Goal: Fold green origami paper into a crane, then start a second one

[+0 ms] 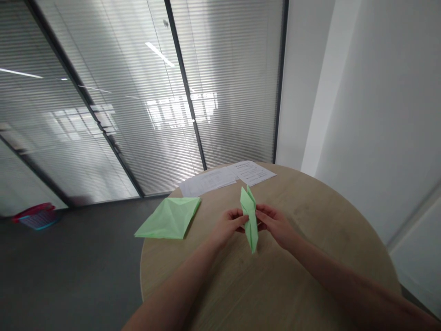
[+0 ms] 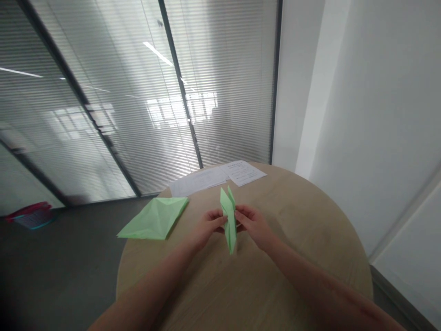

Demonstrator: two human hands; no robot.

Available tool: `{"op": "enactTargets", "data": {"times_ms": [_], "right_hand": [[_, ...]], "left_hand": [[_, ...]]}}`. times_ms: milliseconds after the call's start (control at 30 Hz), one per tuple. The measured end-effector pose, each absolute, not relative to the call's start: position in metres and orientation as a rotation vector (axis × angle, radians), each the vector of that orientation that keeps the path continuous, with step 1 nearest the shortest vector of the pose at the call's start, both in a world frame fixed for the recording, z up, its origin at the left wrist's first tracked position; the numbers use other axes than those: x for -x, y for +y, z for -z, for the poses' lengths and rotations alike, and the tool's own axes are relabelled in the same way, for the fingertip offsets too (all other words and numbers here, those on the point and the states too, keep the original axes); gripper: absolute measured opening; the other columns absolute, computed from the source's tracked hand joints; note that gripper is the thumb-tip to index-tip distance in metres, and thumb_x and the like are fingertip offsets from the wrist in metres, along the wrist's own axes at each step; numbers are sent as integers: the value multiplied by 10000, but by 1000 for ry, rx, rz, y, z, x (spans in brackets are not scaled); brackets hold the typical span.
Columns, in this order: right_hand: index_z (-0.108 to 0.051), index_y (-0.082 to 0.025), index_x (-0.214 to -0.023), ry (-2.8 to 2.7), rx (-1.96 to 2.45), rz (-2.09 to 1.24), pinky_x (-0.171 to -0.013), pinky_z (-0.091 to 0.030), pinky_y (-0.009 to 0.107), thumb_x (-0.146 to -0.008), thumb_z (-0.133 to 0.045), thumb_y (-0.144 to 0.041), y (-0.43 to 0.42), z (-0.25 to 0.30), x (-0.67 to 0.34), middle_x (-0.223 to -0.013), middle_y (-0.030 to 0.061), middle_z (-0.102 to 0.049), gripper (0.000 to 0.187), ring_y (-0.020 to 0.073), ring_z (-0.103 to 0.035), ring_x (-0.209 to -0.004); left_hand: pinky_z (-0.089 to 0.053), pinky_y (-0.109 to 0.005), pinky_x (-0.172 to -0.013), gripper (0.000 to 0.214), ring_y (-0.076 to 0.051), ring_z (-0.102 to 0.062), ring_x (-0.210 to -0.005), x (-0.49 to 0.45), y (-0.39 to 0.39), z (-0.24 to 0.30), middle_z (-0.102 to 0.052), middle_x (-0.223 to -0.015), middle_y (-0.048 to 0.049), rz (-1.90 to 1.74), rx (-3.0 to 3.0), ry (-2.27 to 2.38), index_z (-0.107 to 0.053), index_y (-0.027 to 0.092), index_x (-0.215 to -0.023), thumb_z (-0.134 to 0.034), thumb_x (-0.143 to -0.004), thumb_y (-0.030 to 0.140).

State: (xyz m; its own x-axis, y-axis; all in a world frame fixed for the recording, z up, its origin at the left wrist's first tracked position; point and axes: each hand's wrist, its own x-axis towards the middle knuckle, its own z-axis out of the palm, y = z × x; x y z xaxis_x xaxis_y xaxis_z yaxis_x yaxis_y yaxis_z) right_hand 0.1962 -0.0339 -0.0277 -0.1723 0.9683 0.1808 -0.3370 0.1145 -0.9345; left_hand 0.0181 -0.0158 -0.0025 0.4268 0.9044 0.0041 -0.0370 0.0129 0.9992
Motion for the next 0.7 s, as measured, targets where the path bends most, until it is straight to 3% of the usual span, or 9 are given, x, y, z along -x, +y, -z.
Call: {"op": "enactTargets", "data": {"times_ms": [267, 433, 567, 700], "right_hand": [[-562, -263, -1233, -1218, 760, -1308, -628, -578, 348, -793, -708, -403, -37, 24, -195, -880, 32, -709, 485, 198, -691, -708], [-413, -330, -1377, -1277, 846, -1120, -657, -578, 321, -795, -678, -361, -36, 23, -197, -1088, 48, -644, 640, 168, -686, -750], [-512, -307, -1290, -1344, 864, -1007, -644, -573, 298, -800, -658, -347, -33, 27, -199, -1182, 59, -617, 513, 122, -655, -675], [-605, -288, -1162, -1420, 868, -997, -663, -588, 336, -826, -643, -344, -32, 27, -201, -1119, 55, -675, 342, 156, -676, -699]], "left_hand": [[-500, -280, -632, 348, -157, -626, -663, -19, -14, 4, -676, -763, -50, -921, -1368, 872, -657, 130, -804, -771, -713, 445], [-488, -272, -633, 334, -154, -620, -676, -19, -13, 6, -671, -768, -47, -889, -1430, 890, -672, 133, -802, -733, -738, 455], [-479, -264, -614, 292, -145, -599, -656, -19, -13, 6, -657, -740, -38, -884, -1451, 898, -673, 139, -784, -696, -761, 429], [-480, -259, -608, 279, -143, -597, -654, -18, -13, 7, -653, -732, -37, -891, -1447, 894, -666, 140, -772, -684, -772, 418]]}}
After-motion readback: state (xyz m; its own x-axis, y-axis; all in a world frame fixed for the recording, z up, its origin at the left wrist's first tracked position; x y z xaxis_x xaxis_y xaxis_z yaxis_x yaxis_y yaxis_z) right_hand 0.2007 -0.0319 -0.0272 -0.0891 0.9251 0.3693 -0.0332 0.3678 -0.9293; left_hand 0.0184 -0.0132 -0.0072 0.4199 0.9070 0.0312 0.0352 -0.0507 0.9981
